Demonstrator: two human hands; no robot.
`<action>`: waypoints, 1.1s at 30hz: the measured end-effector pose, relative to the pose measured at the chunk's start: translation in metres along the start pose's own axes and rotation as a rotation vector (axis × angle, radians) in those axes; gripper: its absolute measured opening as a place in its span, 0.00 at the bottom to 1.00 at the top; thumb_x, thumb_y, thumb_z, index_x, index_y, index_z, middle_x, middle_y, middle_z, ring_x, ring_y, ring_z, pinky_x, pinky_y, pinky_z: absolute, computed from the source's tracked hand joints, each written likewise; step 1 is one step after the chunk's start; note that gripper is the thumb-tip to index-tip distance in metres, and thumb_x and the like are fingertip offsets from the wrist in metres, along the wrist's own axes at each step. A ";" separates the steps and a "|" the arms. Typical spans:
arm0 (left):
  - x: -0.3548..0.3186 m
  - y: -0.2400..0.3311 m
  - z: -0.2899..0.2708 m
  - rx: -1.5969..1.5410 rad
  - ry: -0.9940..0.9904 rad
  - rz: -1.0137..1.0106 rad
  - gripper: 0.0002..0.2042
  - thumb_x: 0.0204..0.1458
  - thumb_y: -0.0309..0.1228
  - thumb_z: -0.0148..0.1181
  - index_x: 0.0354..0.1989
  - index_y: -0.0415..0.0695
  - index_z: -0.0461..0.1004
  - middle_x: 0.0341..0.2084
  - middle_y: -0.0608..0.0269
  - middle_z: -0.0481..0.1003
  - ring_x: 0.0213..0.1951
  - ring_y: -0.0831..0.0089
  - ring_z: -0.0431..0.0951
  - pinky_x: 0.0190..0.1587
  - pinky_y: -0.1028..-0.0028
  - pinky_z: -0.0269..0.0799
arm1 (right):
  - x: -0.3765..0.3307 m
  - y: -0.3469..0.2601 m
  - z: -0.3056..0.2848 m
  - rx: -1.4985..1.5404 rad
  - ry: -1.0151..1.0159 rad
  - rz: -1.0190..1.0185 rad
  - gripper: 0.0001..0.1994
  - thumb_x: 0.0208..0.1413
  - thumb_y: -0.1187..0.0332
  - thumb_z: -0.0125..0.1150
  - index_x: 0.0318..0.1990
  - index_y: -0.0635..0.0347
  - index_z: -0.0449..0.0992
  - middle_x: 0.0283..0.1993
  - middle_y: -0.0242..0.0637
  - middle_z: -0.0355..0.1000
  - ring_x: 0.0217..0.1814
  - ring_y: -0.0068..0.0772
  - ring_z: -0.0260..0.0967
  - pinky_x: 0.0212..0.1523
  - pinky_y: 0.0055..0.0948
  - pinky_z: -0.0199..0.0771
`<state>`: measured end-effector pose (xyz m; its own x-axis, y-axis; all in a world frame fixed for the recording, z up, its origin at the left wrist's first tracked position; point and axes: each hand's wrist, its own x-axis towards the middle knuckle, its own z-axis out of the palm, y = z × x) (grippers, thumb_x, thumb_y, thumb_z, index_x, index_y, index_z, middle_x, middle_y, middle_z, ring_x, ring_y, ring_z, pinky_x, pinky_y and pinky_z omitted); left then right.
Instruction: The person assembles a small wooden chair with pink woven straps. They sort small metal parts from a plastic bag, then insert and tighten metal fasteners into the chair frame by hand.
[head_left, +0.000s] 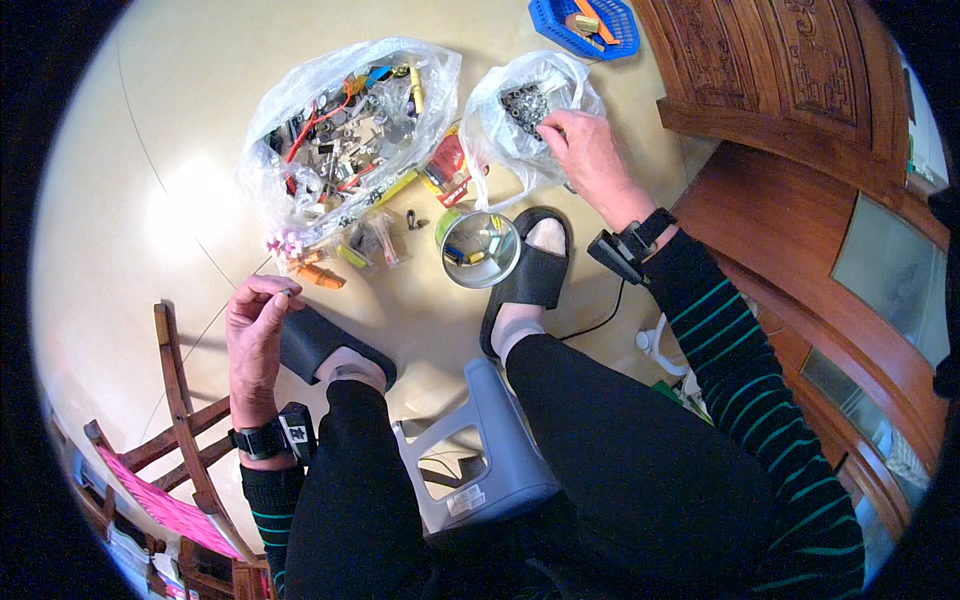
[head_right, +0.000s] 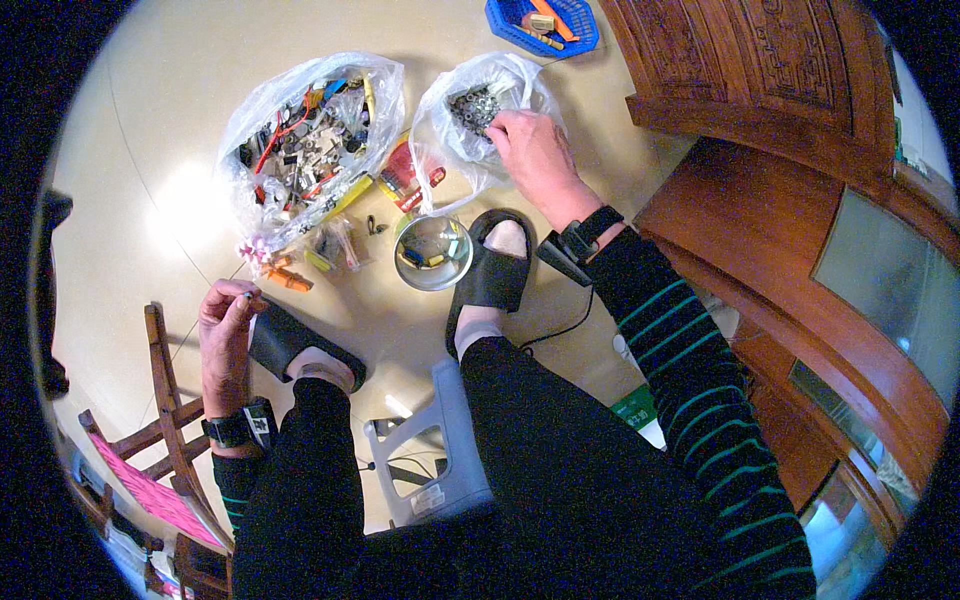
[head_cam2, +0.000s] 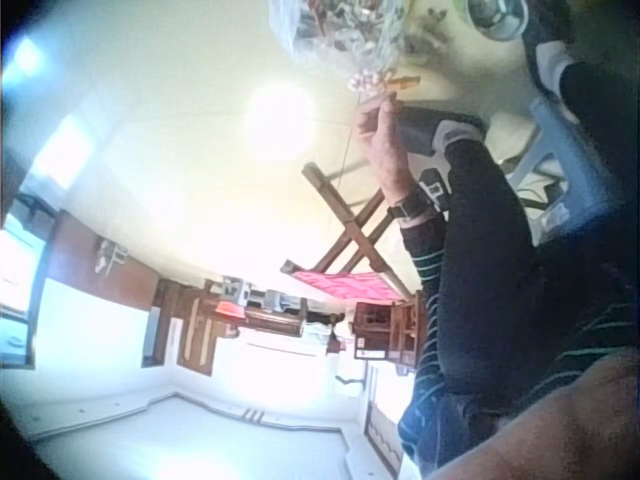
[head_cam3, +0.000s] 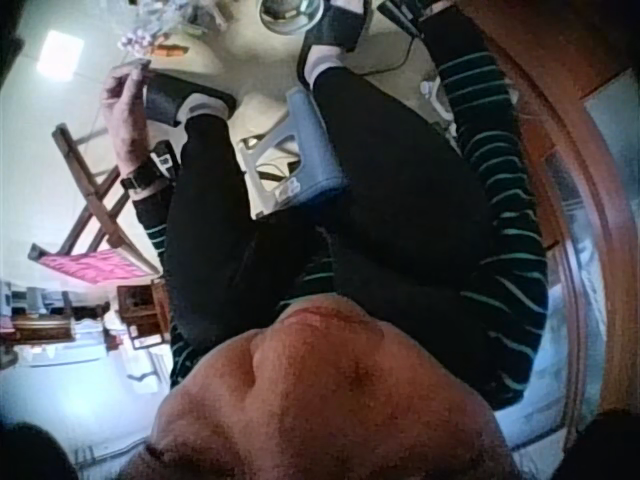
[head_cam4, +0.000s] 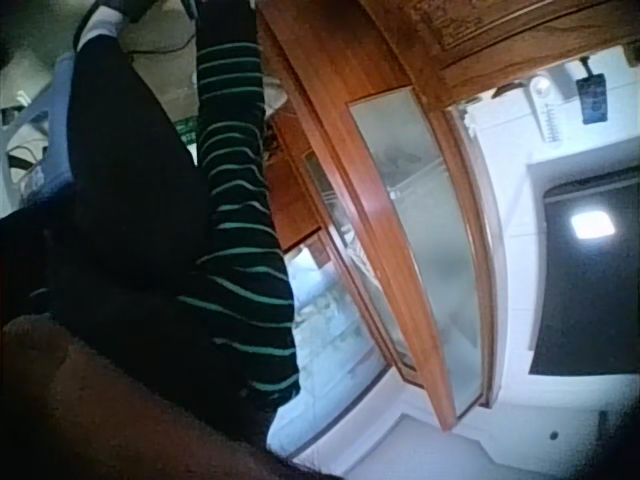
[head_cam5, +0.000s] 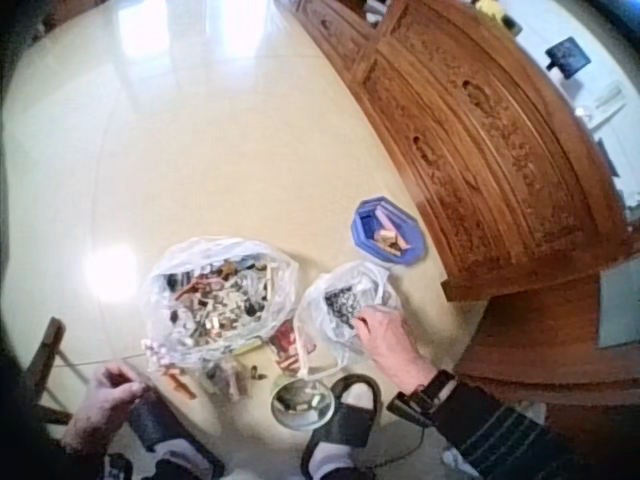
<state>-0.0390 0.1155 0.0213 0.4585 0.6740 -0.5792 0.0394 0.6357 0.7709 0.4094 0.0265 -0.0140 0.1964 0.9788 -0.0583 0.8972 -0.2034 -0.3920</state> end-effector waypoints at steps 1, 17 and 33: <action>0.001 -0.001 -0.001 -0.007 -0.010 -0.003 0.05 0.55 0.27 0.65 0.36 0.40 0.77 0.36 0.61 0.78 0.36 0.76 0.76 0.44 0.76 0.73 | 0.001 0.000 0.001 0.026 -0.036 0.073 0.06 0.59 0.73 0.58 0.38 0.67 0.79 0.29 0.50 0.76 0.29 0.38 0.79 0.31 0.34 0.76; -0.002 -0.001 -0.001 -0.001 -0.015 0.014 0.04 0.56 0.26 0.64 0.36 0.40 0.77 0.36 0.60 0.78 0.36 0.75 0.76 0.44 0.75 0.71 | 0.033 -0.006 0.009 -0.330 -0.104 0.099 0.07 0.57 0.71 0.55 0.40 0.56 0.79 0.38 0.46 0.77 0.40 0.55 0.76 0.39 0.50 0.76; -0.016 -0.007 -0.022 -0.098 0.157 -0.034 0.03 0.58 0.26 0.62 0.37 0.41 0.76 0.37 0.60 0.79 0.37 0.75 0.77 0.46 0.74 0.74 | 0.025 0.009 0.017 -0.325 -0.071 -0.065 0.06 0.57 0.75 0.50 0.39 0.57 0.73 0.40 0.47 0.74 0.40 0.56 0.76 0.38 0.51 0.75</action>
<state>-0.0659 0.1090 0.0192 0.3138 0.6968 -0.6450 -0.0377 0.6879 0.7248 0.4158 0.0496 -0.0342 0.1172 0.9868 -0.1114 0.9883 -0.1269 -0.0846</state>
